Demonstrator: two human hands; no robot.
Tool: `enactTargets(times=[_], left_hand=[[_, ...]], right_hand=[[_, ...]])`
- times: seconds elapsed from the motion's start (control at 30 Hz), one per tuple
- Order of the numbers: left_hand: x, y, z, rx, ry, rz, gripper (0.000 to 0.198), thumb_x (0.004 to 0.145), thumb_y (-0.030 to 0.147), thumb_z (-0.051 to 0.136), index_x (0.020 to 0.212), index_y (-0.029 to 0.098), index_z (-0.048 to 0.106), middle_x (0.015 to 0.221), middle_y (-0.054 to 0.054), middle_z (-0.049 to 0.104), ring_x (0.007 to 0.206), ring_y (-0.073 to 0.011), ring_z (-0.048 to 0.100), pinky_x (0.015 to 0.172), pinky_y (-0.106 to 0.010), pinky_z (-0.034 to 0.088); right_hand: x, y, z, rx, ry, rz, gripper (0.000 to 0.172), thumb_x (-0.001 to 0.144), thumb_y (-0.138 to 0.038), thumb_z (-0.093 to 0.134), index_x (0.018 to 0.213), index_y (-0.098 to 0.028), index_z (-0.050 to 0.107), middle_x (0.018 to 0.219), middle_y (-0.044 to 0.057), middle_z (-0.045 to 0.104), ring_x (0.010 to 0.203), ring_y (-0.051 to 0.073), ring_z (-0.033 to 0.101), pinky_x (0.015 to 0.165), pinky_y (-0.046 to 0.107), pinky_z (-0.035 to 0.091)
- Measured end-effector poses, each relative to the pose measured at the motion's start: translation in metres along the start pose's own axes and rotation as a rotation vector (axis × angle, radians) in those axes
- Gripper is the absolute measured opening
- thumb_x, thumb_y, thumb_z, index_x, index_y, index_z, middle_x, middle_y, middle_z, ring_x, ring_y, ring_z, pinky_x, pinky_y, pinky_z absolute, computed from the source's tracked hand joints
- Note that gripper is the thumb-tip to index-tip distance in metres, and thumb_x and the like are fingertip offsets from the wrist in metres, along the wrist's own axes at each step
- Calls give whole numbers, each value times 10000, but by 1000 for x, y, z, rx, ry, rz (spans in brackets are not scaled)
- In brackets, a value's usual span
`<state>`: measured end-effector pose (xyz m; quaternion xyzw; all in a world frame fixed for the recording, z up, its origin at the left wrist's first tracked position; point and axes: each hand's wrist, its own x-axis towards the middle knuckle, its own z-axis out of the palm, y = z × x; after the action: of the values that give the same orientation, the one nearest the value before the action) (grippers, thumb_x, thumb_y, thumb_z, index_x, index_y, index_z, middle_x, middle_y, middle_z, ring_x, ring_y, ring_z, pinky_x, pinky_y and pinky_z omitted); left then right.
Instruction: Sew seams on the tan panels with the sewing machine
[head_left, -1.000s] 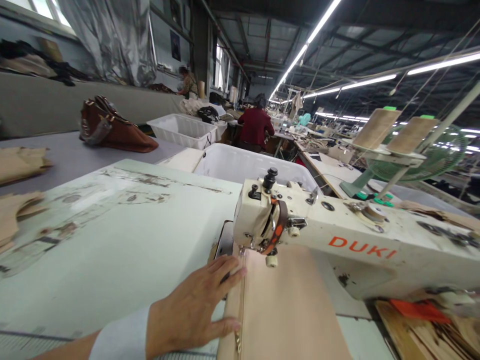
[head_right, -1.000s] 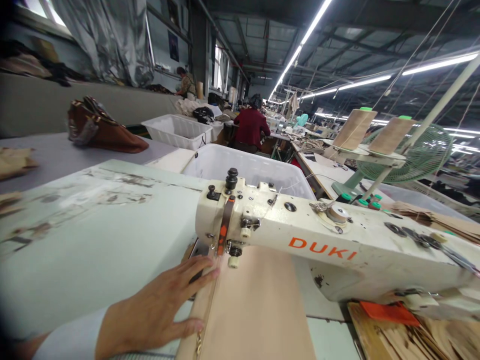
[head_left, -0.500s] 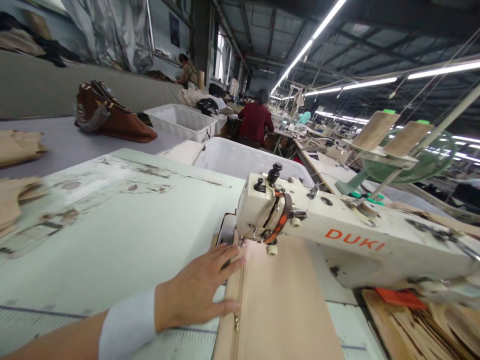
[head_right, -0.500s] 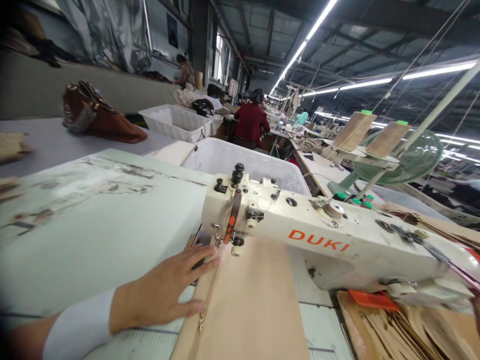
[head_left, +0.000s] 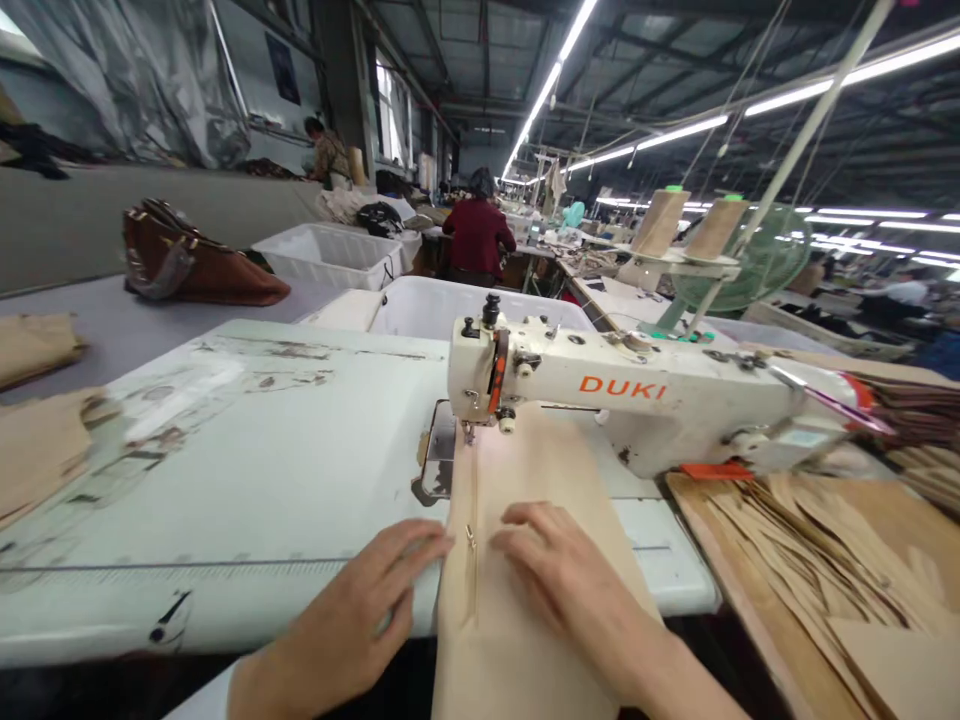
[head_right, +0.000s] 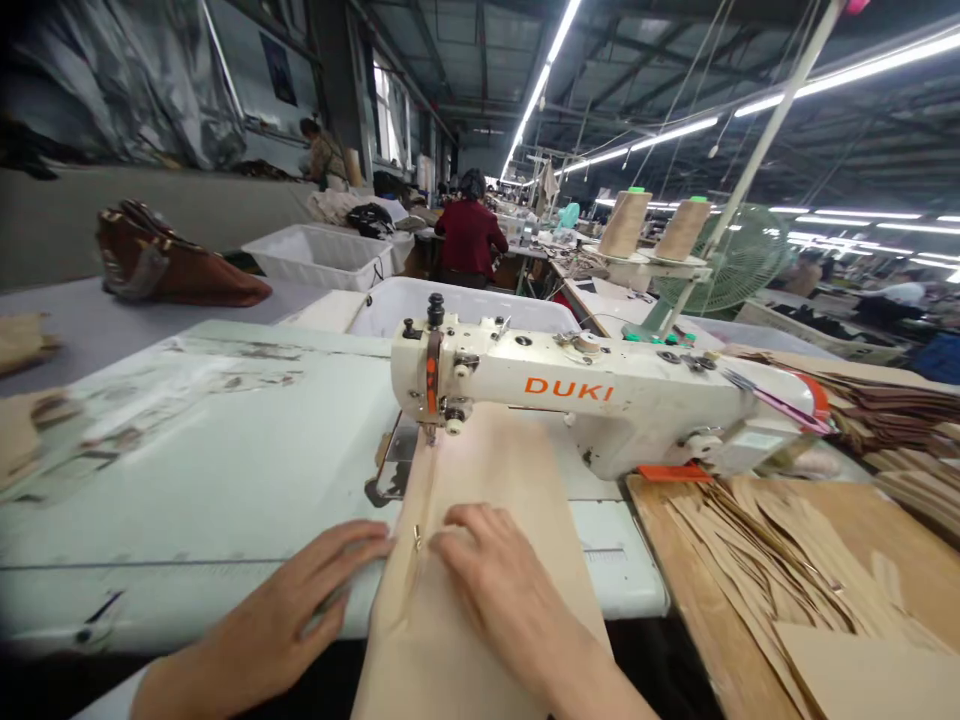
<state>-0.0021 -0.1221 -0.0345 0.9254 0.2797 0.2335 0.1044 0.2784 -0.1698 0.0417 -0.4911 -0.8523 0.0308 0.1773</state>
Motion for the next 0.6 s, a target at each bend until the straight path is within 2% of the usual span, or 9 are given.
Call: enactTargets(times=[0.1, 0.17, 0.27, 0.33, 0.4, 0.47, 0.53, 0.6], left_hand=[[-21, 17, 5, 44, -88, 130, 688, 826, -30, 391, 1472, 206, 389, 1485, -77, 428, 1371, -237, 378, 1142, -430, 357], [-22, 24, 11, 78, -105, 214, 632, 864, -25, 419, 1452, 206, 417, 1476, -71, 450, 1364, -250, 377, 1146, -467, 325], [-10, 28, 17, 31, -28, 268, 451, 950, 25, 424, 1364, 185, 504, 1374, -77, 561, 1268, -245, 464, 1084, -429, 362], [3, 29, 15, -107, -21, 235, 342, 1001, 88, 384, 1276, 182, 565, 1265, -82, 630, 1172, -239, 520, 1022, -400, 389], [19, 29, 7, -289, -99, 130, 279, 1039, 194, 363, 1115, 178, 630, 1091, -78, 677, 1043, -226, 562, 951, -363, 415], [35, 27, -2, -404, -170, 3, 357, 1053, 293, 355, 868, 170, 634, 873, -51, 656, 887, -202, 578, 847, -309, 438], [49, 23, -9, -447, -209, -43, 435, 1047, 350, 370, 705, 171, 569, 735, -16, 595, 750, -171, 566, 733, -258, 435], [61, 20, -14, -471, -235, -54, 472, 1034, 388, 386, 632, 169, 503, 666, 7, 536, 655, -144, 537, 648, -227, 414]], right_hand=[[20, -14, 41, -20, -100, -76, 204, 962, -151, 538, 1124, -259, 599, 1248, 36, 565, 1119, 188, 514, 922, 326, 447], [31, -12, 54, -61, -93, -94, 113, 980, -186, 513, 1046, -212, 602, 1158, 59, 598, 1055, 195, 533, 889, 339, 449], [36, -3, 53, -73, -82, -52, 129, 991, -228, 487, 915, -169, 573, 980, 72, 612, 932, 202, 553, 827, 341, 469], [30, -3, 41, -40, -60, 3, 163, 999, -253, 473, 886, -172, 557, 937, 64, 603, 895, 192, 567, 806, 320, 484], [16, -12, 26, 29, 37, 108, 189, 1020, -245, 418, 918, -180, 562, 925, 54, 610, 872, 173, 591, 791, 297, 494], [-4, -32, 13, 96, 229, 180, 207, 1030, -222, 368, 1022, -184, 572, 948, 58, 632, 883, 167, 620, 797, 295, 502], [-26, -57, 12, 129, 410, 69, 228, 1022, -209, 365, 1148, -185, 554, 991, 71, 662, 927, 178, 647, 818, 306, 517], [-45, -83, 26, 143, 471, -178, 248, 1017, -211, 380, 1190, -204, 557, 966, 52, 702, 907, 170, 680, 813, 280, 544]])
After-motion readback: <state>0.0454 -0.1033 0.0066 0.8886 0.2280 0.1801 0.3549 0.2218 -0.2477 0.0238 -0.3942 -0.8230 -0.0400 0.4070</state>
